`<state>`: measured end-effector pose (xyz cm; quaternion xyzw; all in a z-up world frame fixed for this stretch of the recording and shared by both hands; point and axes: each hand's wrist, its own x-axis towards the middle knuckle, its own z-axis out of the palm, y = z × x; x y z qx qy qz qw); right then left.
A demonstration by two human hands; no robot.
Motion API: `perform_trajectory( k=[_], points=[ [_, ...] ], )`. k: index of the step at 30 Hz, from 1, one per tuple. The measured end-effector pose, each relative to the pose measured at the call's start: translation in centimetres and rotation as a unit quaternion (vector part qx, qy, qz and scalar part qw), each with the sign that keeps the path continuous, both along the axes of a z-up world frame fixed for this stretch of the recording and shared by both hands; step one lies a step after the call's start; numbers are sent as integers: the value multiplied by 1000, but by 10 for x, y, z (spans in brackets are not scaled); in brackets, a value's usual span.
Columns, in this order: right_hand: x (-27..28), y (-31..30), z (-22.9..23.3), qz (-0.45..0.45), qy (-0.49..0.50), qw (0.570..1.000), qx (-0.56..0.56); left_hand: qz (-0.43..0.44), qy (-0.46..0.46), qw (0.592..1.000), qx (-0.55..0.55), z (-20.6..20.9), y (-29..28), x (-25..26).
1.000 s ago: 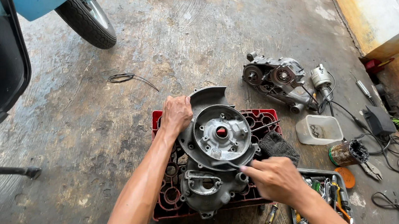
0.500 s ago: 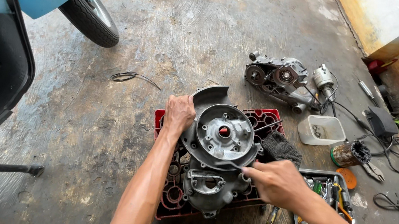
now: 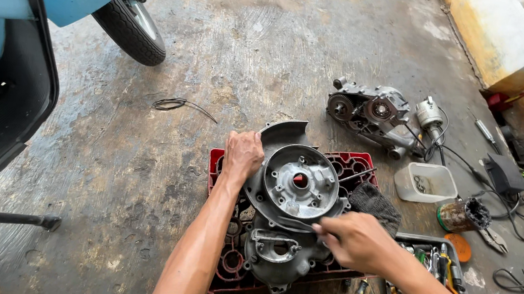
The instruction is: The person scrubs the interior surfaces of a metallic scooter engine casing using a wire brush and a rag. They repeatedly rotate the part to access different areas and wipe away debris.
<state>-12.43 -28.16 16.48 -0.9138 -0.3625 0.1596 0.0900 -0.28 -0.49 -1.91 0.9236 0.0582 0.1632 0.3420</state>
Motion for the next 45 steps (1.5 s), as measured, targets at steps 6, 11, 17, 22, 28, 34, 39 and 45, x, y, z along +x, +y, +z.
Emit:
perform_trajectory(
  k=[6, 11, 17, 22, 28, 34, 39, 45],
  points=[
    [-2, 15, 45, -59, 93, 990, -86, 13, 26, 998, -52, 3, 0, -5],
    [9, 26, 27, -15, 74, 996, -41, 10, 20, 999, -47, 3, -2, 2],
    [13, 36, 38, -38, 95, 992, -72, 20, 33, 998, -54, 12, -1, -2],
    [14, 22, 52, -89, 115, 980, -139, 21, 46, 996, -72, 15, -3, -2],
    [18, 39, 55, -39, 127, 985, -112, 8, 33, 997, -65, 20, -1, -5],
    [13, 62, 22, -34, 108, 989, -92, 11, 49, 995, -92, 34, -4, -7],
    [16, 59, 25, -95, 125, 985, -71, 9, 72, 993, -95, 23, 0, -4],
    [18, 53, 33, -80, 132, 983, -100, 3, 93, 990, -104, 26, 1, -7]
  ],
)
